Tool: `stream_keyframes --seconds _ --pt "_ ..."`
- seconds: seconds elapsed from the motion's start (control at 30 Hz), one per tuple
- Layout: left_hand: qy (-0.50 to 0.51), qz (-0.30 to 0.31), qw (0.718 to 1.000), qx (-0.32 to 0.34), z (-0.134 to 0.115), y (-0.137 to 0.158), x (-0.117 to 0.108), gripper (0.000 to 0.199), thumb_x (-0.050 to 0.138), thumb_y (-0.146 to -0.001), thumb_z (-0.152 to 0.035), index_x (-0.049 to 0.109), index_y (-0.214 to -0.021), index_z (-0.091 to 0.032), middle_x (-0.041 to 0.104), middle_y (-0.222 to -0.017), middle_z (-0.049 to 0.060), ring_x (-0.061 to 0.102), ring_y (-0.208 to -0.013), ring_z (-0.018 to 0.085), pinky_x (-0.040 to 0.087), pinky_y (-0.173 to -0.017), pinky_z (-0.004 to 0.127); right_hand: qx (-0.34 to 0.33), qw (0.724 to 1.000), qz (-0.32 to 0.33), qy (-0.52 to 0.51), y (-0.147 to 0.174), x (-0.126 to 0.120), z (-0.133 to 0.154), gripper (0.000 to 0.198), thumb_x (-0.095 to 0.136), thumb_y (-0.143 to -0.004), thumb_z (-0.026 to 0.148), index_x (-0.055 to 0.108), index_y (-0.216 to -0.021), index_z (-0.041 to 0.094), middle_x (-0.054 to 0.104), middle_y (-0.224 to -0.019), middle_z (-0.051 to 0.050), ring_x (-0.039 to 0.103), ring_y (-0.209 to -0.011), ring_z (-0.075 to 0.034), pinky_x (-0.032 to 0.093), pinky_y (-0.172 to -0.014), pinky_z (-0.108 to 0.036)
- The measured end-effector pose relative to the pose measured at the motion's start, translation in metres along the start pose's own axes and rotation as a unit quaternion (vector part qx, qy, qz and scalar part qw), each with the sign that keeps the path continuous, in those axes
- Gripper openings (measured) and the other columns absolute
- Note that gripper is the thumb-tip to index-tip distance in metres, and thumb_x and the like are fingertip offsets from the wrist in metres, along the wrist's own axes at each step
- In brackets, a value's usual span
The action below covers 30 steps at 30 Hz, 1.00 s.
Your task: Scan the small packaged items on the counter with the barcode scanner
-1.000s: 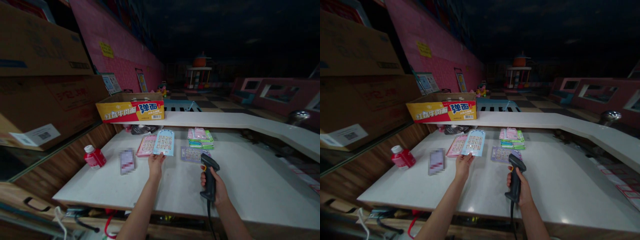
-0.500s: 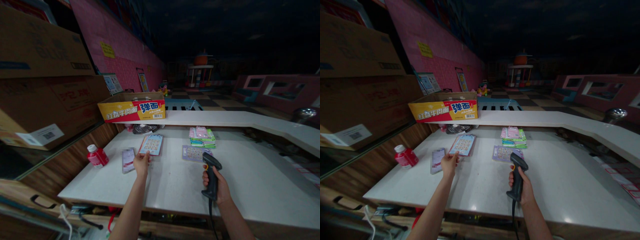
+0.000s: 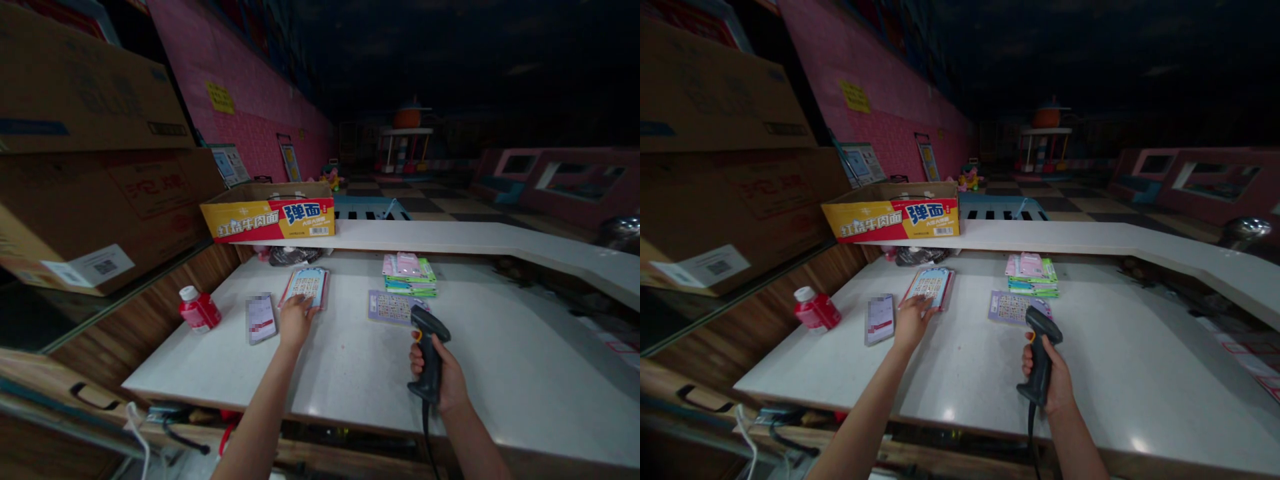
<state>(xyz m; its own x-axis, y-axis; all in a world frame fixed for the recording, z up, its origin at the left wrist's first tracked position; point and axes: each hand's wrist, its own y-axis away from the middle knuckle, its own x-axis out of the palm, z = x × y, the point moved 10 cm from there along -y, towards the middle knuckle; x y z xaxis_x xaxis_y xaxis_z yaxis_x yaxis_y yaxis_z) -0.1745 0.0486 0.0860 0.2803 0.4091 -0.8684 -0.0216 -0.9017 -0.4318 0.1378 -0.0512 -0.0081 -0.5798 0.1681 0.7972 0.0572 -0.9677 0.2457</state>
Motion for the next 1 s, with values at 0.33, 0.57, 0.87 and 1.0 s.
stream_keyframes --seconds 0.33,0.57,0.87,1.0 --pt "0.041 -0.049 0.998 0.011 -0.008 -0.006 -0.013 0.033 0.059 -0.085 -0.038 0.072 -0.109 -0.019 0.063 -0.122 0.015 0.056 -0.114 0.031 0.043 -0.101 0.044 0.012 1.000 0.006 -0.017 0.001 0.004 0.000 0.035 0.078 -0.071 0.040 0.063 -0.092 0.017 0.055 -0.060 0.003 0.047 -0.048 -0.008 0.044 -0.042 -0.017" --pt "0.162 0.035 0.983 0.075 -0.101 -0.008 0.025 0.025 0.055 -0.088 -0.027 0.069 -0.107 -0.018 0.068 -0.101 0.010 0.061 -0.098 0.023 0.046 -0.092 0.035 0.016 1.000 0.002 -0.023 -0.003 0.006 -0.001 0.036 0.081 -0.068 0.041 0.062 -0.088 0.017 0.052 -0.057 0.004 0.045 -0.045 -0.007 0.042 -0.041 -0.016" --pt "0.064 0.168 0.980 -0.089 -0.158 -0.027 0.092 0.067 0.075 -0.067 -0.055 0.055 -0.116 -0.014 0.060 -0.114 0.018 0.060 -0.106 0.030 0.045 -0.084 0.033 0.006 1.000 0.010 -0.020 -0.006 0.009 0.001 0.037 0.079 -0.070 0.043 0.062 -0.090 0.017 0.054 -0.057 0.004 0.046 -0.045 -0.006 0.040 -0.041 -0.015" --pt "0.043 0.188 0.974 -0.119 -0.159 -0.025 0.100 0.074 0.083 -0.060 -0.048 0.050 -0.117 -0.015 0.058 -0.116 0.018 0.062 -0.104 0.031 0.045 -0.084 0.034 -0.001 1.000 0.006 -0.018 -0.007 0.008 0.002 0.036 0.078 -0.071 0.044 0.061 -0.089 0.017 0.053 -0.058 0.004 0.047 -0.045 -0.007 0.039 -0.040 -0.016"
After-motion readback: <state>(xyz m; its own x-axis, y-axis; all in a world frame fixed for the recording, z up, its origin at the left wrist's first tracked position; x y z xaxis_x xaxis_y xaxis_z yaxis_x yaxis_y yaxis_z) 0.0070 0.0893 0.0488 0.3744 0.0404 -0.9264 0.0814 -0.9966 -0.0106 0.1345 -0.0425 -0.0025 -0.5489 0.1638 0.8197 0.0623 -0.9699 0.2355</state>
